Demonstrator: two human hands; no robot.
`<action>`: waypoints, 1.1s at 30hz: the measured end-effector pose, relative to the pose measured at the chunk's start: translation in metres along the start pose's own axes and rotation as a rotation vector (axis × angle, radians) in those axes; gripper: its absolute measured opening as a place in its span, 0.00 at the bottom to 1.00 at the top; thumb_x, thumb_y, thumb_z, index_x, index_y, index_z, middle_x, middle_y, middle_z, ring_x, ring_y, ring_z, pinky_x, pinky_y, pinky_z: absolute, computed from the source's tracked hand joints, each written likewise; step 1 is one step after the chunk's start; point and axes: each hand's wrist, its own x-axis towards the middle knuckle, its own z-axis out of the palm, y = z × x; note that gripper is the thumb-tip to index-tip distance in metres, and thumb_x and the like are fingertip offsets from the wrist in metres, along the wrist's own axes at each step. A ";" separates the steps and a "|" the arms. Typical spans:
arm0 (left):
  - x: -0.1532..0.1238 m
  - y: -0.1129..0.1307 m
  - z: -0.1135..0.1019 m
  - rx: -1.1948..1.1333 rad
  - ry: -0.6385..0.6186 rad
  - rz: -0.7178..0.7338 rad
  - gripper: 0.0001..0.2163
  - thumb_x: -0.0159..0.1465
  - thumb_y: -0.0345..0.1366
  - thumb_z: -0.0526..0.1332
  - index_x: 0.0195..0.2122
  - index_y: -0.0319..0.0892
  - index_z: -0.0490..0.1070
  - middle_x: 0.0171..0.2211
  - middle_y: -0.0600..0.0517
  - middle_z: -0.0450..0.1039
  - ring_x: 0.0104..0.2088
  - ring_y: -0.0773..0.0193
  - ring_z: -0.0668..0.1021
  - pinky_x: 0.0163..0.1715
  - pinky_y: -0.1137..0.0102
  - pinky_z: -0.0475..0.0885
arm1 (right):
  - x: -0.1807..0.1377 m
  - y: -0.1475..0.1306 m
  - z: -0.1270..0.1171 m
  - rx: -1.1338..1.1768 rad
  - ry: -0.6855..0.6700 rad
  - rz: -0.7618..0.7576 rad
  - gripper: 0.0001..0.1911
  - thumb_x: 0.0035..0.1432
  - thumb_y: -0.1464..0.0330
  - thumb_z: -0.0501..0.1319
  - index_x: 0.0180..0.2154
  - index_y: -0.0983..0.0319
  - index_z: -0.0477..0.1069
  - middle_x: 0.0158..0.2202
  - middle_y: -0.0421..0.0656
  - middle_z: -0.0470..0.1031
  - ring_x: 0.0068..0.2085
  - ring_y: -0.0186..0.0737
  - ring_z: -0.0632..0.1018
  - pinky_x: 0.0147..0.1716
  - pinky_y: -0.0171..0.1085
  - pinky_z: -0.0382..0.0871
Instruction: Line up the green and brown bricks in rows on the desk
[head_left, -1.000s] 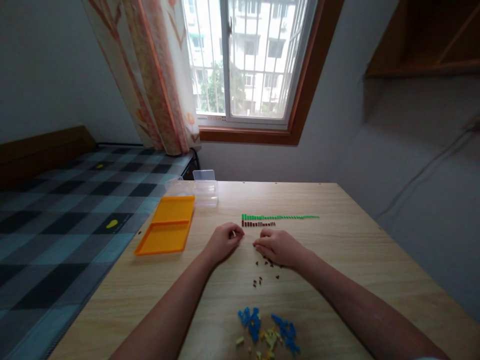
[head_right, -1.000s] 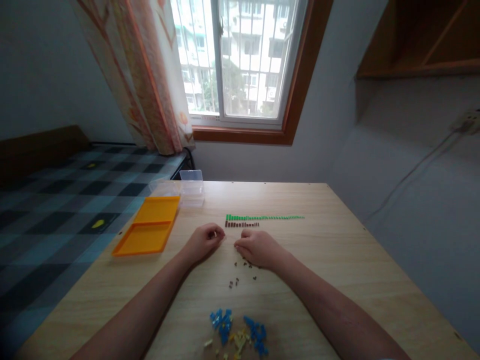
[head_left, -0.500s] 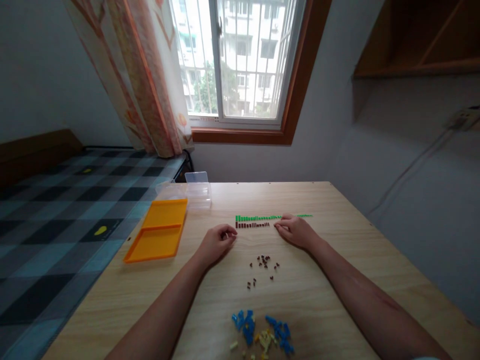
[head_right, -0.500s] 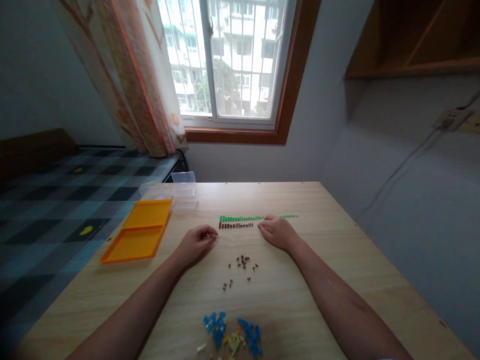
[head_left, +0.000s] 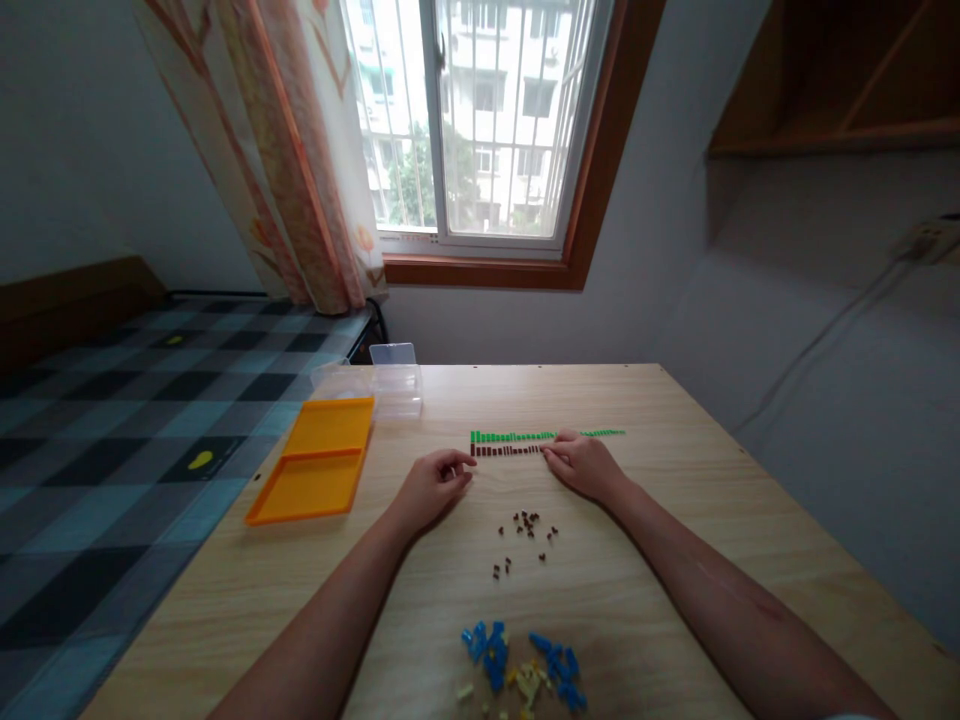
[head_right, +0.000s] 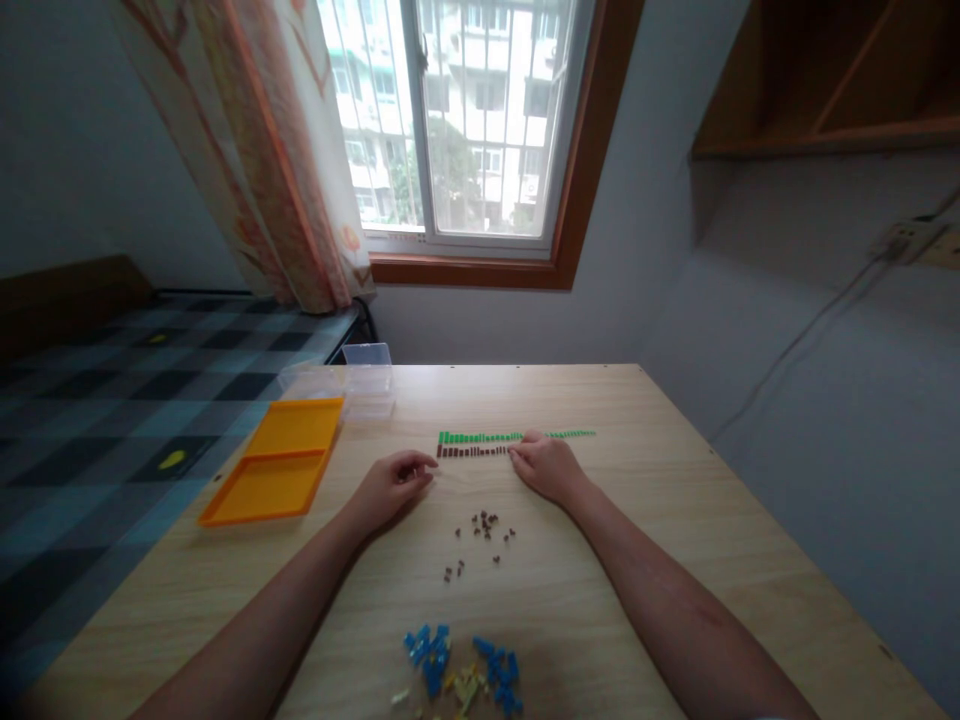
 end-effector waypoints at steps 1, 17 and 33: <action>0.000 0.000 0.000 0.001 0.002 0.001 0.12 0.57 0.38 0.61 0.37 0.39 0.79 0.24 0.54 0.71 0.25 0.67 0.70 0.27 0.73 0.65 | 0.000 -0.001 0.000 0.004 -0.001 0.001 0.15 0.66 0.65 0.54 0.39 0.58 0.81 0.36 0.43 0.78 0.34 0.35 0.78 0.34 0.32 0.67; 0.000 0.001 0.000 -0.013 0.006 -0.002 0.11 0.56 0.37 0.61 0.36 0.38 0.79 0.24 0.54 0.71 0.25 0.66 0.70 0.27 0.73 0.64 | -0.001 -0.004 0.002 0.014 -0.003 0.035 0.15 0.66 0.66 0.54 0.41 0.58 0.80 0.37 0.43 0.78 0.36 0.36 0.78 0.36 0.32 0.67; 0.000 -0.001 0.001 0.001 -0.007 0.005 0.11 0.57 0.38 0.60 0.36 0.38 0.78 0.24 0.54 0.71 0.25 0.66 0.70 0.27 0.72 0.64 | -0.001 -0.005 0.002 0.067 0.059 0.014 0.15 0.66 0.66 0.54 0.38 0.60 0.80 0.36 0.45 0.79 0.36 0.37 0.78 0.37 0.33 0.68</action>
